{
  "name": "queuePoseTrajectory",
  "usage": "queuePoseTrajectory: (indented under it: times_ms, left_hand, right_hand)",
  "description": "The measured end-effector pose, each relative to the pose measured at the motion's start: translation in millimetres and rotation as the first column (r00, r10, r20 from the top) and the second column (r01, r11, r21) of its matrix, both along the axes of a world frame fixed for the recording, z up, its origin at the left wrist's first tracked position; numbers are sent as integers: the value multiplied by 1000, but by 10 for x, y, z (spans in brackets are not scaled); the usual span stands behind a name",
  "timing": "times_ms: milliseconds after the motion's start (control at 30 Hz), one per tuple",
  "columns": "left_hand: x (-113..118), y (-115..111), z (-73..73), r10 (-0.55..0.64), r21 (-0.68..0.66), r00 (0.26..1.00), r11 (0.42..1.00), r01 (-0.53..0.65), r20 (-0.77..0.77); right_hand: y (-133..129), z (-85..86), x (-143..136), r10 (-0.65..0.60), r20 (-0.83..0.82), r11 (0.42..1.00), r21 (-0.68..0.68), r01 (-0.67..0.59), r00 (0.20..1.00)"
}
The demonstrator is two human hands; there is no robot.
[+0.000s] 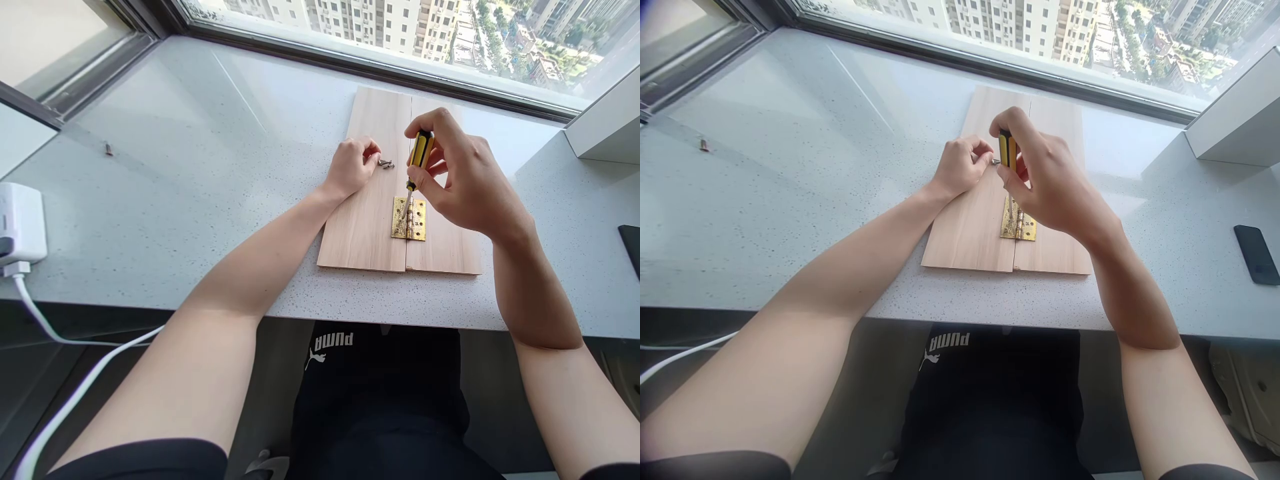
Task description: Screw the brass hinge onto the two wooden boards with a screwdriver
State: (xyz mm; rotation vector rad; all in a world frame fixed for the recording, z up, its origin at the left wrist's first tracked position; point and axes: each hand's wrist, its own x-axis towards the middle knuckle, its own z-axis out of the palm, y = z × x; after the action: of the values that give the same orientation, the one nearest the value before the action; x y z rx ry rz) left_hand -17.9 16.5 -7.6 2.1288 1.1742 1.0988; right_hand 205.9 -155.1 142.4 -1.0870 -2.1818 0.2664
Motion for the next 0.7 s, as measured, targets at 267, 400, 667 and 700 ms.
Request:
queuePoseTrajectory:
  times_ms: [267, 400, 667, 700]
  left_hand:
    - [-4, -22, 25, 7, 33, 1000, 999, -7, -3]
    - [2, -34, 51, 5, 36, 1000, 999, -5, -20]
    - [29, -30, 42, 6, 15, 1000, 1000, -6, 5]
    - [35, -33, 41, 1, 23, 1000, 1000, -2, 6]
  right_hand:
    - [51, -125, -34, 42, 49, 999, 9, -43, 998]
    - [80, -157, -33, 63, 49, 998, 25, -64, 997]
    - [25, -96, -33, 121, 47, 993, 4, -121, 992]
    - [1, -77, -40, 142, 53, 990, -2, -142, 988]
